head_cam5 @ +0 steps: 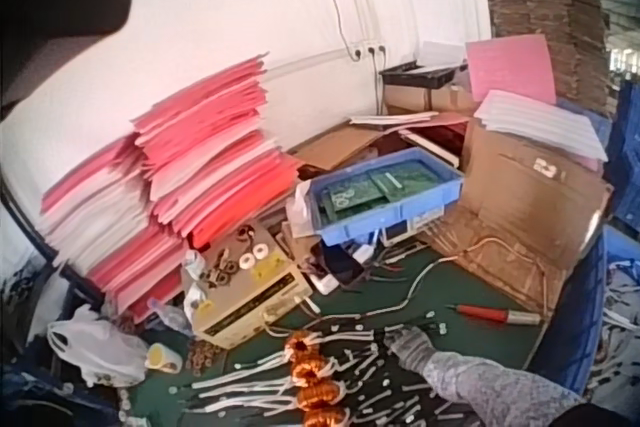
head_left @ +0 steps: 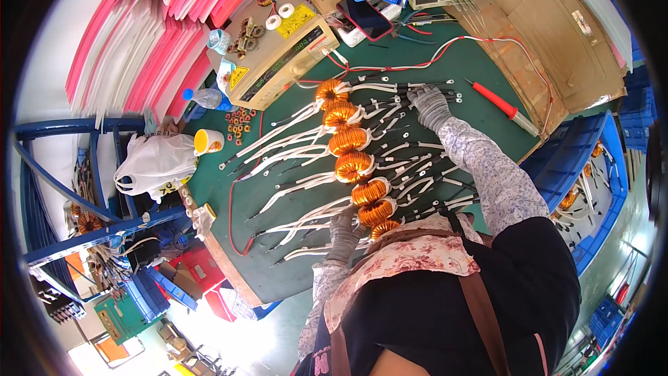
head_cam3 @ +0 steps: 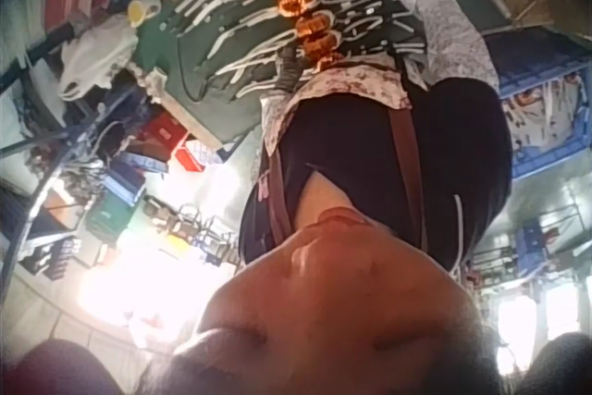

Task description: The person tests multiple copper-wound electrical components on a workbench using a multimeter with red and black probes. After testing, the person places the components into a blue plastic bin.

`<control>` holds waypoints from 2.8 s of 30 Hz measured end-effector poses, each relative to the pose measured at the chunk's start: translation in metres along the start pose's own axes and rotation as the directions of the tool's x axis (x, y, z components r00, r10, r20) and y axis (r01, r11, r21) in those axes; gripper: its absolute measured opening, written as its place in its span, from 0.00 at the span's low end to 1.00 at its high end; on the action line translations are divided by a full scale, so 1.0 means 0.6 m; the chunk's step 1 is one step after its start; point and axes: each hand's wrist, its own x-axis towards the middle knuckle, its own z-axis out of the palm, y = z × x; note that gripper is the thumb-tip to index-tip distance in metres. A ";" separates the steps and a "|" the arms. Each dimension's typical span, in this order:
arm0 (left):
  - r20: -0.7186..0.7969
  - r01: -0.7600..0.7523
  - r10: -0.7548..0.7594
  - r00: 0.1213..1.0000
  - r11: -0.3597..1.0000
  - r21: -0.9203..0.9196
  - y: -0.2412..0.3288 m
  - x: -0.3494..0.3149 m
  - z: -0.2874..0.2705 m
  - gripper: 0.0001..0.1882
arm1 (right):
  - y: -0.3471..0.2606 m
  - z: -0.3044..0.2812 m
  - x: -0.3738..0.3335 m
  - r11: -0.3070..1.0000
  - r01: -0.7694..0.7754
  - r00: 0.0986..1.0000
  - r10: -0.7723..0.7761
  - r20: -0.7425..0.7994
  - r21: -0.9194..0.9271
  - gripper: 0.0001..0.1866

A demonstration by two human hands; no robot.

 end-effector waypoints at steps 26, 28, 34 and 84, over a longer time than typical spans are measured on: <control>0.185 0.089 -0.164 0.969 0.930 0.356 0.022 0.017 -0.023 0.35 | -0.007 0.018 0.031 0.837 -0.074 0.986 0.144 -0.086 0.543 0.23; 0.176 0.082 -0.150 0.973 0.934 0.347 0.026 0.018 -0.027 0.35 | 0.007 0.026 0.049 0.828 -0.106 0.964 0.221 -0.146 0.550 0.25; 0.117 0.066 -0.107 0.987 0.949 0.310 0.013 0.003 -0.017 0.34 | 0.018 -0.002 0.052 0.865 -0.153 0.986 0.165 0.016 0.478 0.25; -0.317 0.561 -0.504 0.803 0.820 0.117 -0.353 -0.313 -0.194 0.29 | 0.281 -0.097 -0.333 0.851 -0.381 0.812 0.121 -0.571 -0.362 0.16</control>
